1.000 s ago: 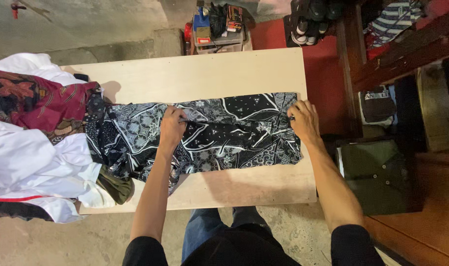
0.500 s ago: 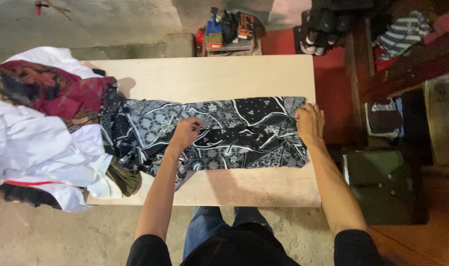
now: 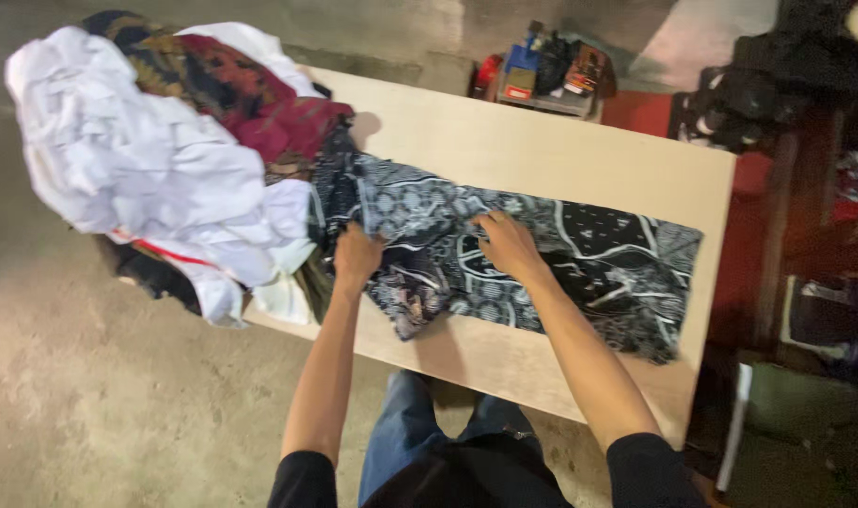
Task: The person picks up a shirt from a pile of laundry, spreads it out on a table, folds the sleeves and sides inward, and سپس folds it into a compact square before carrying it toward a wardrobe.
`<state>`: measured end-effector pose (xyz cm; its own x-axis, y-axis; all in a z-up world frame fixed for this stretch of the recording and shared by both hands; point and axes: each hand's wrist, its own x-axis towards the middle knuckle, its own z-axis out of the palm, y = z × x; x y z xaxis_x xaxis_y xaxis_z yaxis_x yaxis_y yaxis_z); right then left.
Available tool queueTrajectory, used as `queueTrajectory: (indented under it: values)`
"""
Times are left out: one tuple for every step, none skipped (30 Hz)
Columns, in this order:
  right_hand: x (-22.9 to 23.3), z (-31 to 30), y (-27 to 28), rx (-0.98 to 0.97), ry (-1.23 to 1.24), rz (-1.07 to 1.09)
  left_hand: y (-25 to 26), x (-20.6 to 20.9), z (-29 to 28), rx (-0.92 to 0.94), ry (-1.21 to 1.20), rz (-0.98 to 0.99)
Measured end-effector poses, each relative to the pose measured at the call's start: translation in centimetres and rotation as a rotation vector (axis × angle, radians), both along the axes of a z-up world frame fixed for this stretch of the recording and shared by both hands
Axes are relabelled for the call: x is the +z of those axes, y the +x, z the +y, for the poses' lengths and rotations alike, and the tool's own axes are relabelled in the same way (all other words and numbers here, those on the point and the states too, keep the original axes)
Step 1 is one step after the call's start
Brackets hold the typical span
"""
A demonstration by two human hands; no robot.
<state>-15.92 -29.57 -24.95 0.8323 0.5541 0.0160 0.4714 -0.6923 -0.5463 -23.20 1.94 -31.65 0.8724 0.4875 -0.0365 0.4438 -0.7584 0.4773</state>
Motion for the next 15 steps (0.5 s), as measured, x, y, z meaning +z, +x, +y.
queueTrajectory:
  values:
    - [-0.4, 1.6, -0.3, 0.005, -0.011, -0.022, 0.1, -0.7, 0.5, 0.017, -0.08, 0.061]
    - [-1.0, 2.8, -0.7, -0.002, -0.023, -0.044, 0.5, -1.2, 0.8, 0.0, -0.161, 0.018]
    - [-1.6, 3.7, -1.1, -0.024, -0.028, -0.05, 0.8, -1.4, 1.0, -0.017, -0.241, -0.026]
    - [-2.3, 4.5, -1.3, -0.047, -0.036, -0.059, 1.2, -1.2, 0.8, -0.036, -0.325, -0.072]
    - [-2.9, 5.2, -1.5, -0.071, -0.043, -0.069, 1.6, -0.7, 0.6, -0.053, -0.318, -0.087]
    - [-3.5, 5.8, -1.8, -0.108, -0.066, -0.074, 1.5, 0.1, 0.3, -0.063, -0.311, -0.102]
    - [-4.0, 6.2, -2.1, -0.145, -0.088, -0.079, 1.4, 1.1, 0.3, -0.073, -0.303, -0.117]
    - [-4.2, 6.7, -2.0, -0.186, -0.109, -0.089, 1.6, 2.1, 0.4, -0.096, -0.326, -0.181]
    - [-4.2, 7.2, -2.0, -0.19, -0.113, -0.082, 1.6, 3.0, 0.6, -0.119, -0.349, -0.244]
    - [-4.2, 7.3, -2.3, -0.196, -0.12, -0.069, 1.4, 3.6, 0.7, -0.144, -0.376, -0.302]
    - [-4.2, 7.5, -2.6, -0.202, -0.127, -0.056, 1.4, 4.0, 1.2, -0.19, -0.339, -0.384]
    - [-4.0, 7.7, -3.0, -0.206, -0.101, -0.033, 1.2, 4.2, 1.8, -0.237, -0.303, -0.461]
    - [-3.9, 7.9, -3.3, -0.21, -0.074, -0.011, 1.1, 4.2, 2.3, -0.284, -0.267, -0.539]
    - [-3.6, 8.3, -3.7, -0.212, -0.045, 0.012, 0.9, 4.1, 2.8, -0.263, -0.255, -0.461]
    - [-3.3, 8.6, -4.0, -0.231, -0.015, 0.02, 0.8, 3.9, 3.3, -0.242, -0.242, -0.384]
